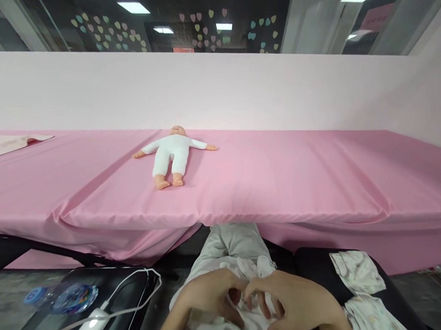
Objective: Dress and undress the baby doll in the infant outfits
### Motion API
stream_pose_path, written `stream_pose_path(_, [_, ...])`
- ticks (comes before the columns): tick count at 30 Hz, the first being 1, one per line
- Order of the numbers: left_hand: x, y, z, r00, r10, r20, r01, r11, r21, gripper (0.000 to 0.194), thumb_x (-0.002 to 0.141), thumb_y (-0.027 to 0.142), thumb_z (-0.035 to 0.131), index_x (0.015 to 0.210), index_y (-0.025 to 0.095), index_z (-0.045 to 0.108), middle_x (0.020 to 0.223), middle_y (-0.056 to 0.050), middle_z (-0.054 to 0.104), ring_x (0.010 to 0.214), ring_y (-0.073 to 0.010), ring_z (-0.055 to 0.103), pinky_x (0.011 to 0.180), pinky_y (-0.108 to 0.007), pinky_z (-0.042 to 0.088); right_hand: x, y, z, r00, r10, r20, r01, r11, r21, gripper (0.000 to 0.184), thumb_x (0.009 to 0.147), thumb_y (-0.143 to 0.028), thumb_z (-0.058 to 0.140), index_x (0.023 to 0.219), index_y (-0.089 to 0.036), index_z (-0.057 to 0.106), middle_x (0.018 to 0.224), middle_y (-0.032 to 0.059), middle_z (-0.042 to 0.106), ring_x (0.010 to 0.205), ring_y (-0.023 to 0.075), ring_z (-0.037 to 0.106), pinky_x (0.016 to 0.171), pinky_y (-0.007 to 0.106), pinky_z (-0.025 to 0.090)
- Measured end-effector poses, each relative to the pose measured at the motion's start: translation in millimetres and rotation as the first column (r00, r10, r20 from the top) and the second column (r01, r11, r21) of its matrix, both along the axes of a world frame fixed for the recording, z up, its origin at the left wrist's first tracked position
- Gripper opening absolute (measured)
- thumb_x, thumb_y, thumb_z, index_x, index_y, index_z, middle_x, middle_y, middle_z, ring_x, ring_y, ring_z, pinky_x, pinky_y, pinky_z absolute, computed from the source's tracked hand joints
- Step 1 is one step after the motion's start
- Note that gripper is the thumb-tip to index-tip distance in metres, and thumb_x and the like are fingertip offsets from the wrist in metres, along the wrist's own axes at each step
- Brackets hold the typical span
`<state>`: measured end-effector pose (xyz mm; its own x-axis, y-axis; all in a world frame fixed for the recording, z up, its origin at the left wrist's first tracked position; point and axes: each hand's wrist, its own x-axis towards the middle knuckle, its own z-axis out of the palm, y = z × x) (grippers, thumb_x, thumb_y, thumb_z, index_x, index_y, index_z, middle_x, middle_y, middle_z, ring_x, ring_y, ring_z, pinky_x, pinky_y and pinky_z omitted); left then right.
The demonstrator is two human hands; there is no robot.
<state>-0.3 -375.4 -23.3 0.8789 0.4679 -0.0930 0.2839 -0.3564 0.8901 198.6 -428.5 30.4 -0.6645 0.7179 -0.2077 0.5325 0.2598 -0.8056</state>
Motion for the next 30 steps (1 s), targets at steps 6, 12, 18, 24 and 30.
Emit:
stream_pose_path(6, [-26.6,12.8,16.8,0.914,0.405,0.019,-0.398,0.889,0.226,0.022,0.061,0.005,0.048,0.069,0.016,0.064,0.053,0.006,0.036,0.053,-0.0083,0.034,0.053,-0.021,0.026,-0.5,5.3,-4.5,0.978,-0.205,0.036,0.197,0.968,0.157,0.039,0.065,-0.019,0.062,0.102,-0.029,0.057,0.086,-0.0003,0.062,0.079,0.0196,0.056,0.066,0.026,0.039])
stream_pose_path(12, [-56.7,16.1,30.4,0.850,0.526,-0.018,-0.489,0.802,0.342,0.027,0.065,0.009,0.053,0.087,0.019,0.066,0.058,0.005,0.046,0.056,-0.0107,0.042,0.056,-0.021,0.032,7.1,11.9,-11.1,0.907,-0.421,0.004,0.416,0.897,0.146,0.015,0.078,-0.031,0.055,0.079,-0.021,0.044,0.066,-0.0052,0.047,0.061,0.0104,0.042,0.053,0.021,0.032])
stream_pose_path(18, [-71.2,4.0,68.5,0.904,0.359,-0.232,-0.227,0.863,0.452,0.023,0.077,0.039,0.060,0.094,0.027,0.066,0.086,0.001,0.066,0.079,-0.0171,0.059,0.071,-0.024,0.039,11.9,11.8,9.1,0.941,-0.329,0.081,0.284,0.896,0.341,0.015,0.081,-0.029,0.054,0.071,-0.020,0.046,0.066,-0.0038,0.053,0.062,0.0112,0.045,0.058,0.024,0.032])
stream_pose_path(24, [-66.1,18.5,77.3,0.875,0.470,-0.120,-0.327,0.754,0.571,0.021,0.083,0.036,0.050,0.079,0.019,0.062,0.075,0.000,0.060,0.069,-0.0147,0.055,0.063,-0.024,0.039,18.3,12.7,20.1,0.926,-0.330,0.184,0.216,0.862,0.458,0.020,0.083,-0.027,0.051,0.065,-0.019,0.047,0.070,-0.0013,0.054,0.063,0.0127,0.048,0.060,0.027,0.033])
stream_pose_path(30, [-69.7,29.6,65.4,0.745,0.614,0.261,-0.552,0.348,0.758,0.016,0.069,0.010,0.046,0.055,0.017,0.044,0.056,0.003,0.048,0.055,-0.0099,0.047,0.055,-0.020,0.033,18.4,17.9,10.3,0.874,-0.396,0.283,0.174,0.798,0.577,0.020,0.081,-0.024,0.054,0.062,-0.018,0.053,0.074,0.0015,0.051,0.063,0.0132,0.048,0.056,0.028,0.032])
